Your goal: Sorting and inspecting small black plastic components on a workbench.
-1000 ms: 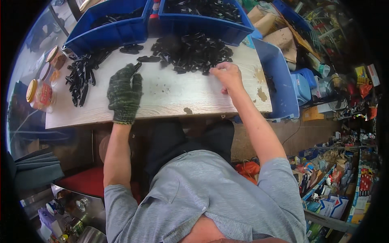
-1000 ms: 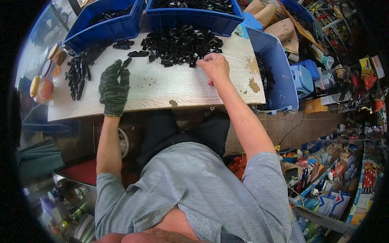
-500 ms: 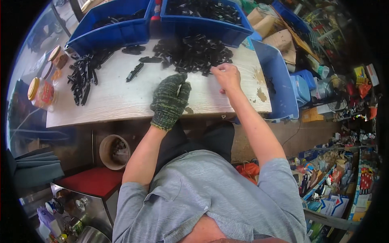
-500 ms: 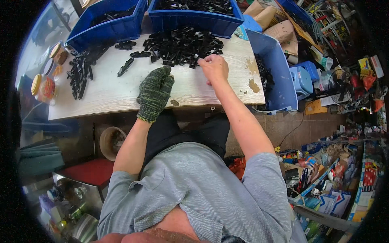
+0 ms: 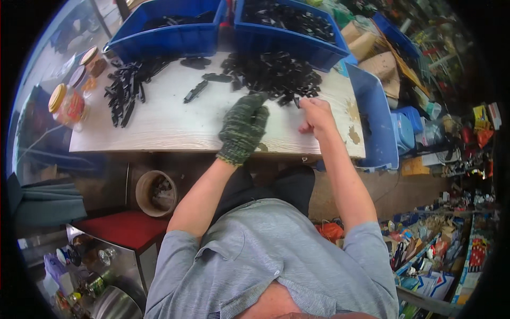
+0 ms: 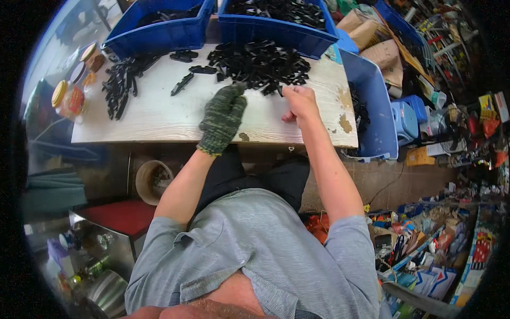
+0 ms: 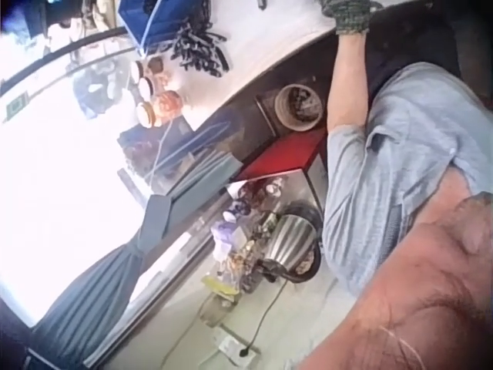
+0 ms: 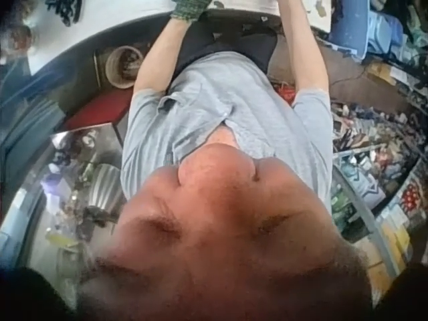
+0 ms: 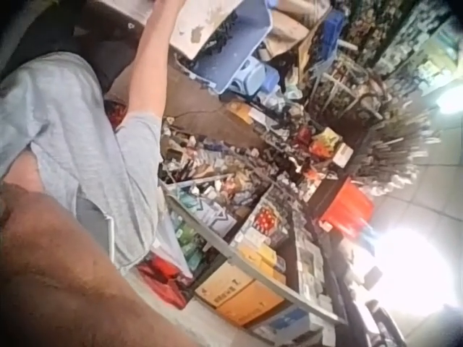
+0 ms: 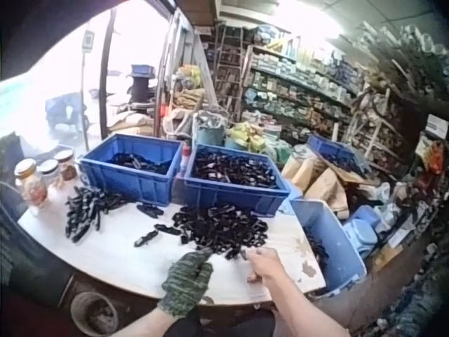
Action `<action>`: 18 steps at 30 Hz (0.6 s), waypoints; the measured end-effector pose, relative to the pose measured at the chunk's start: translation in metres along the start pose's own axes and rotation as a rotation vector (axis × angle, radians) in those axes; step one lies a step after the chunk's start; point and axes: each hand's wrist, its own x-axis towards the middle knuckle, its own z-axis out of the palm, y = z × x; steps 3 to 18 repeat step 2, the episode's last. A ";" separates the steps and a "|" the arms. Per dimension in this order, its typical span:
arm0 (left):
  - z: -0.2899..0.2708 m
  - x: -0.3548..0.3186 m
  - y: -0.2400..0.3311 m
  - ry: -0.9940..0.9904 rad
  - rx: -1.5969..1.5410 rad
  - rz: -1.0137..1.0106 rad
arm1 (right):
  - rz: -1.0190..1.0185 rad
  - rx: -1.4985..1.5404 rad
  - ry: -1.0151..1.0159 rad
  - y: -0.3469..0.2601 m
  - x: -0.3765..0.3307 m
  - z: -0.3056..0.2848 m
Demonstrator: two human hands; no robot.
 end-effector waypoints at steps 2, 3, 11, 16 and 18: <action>0.001 0.001 0.000 0.001 0.003 0.013 | 0.047 0.090 -0.099 0.000 -0.008 0.004; 0.001 0.001 0.000 0.001 0.003 0.013 | 0.047 0.090 -0.099 0.000 -0.008 0.004; 0.001 0.001 0.000 0.001 0.003 0.013 | 0.047 0.090 -0.099 0.000 -0.008 0.004; 0.001 0.001 0.000 0.001 0.003 0.013 | 0.047 0.090 -0.099 0.000 -0.008 0.004; 0.001 0.001 0.000 0.001 0.003 0.013 | 0.047 0.090 -0.099 0.000 -0.008 0.004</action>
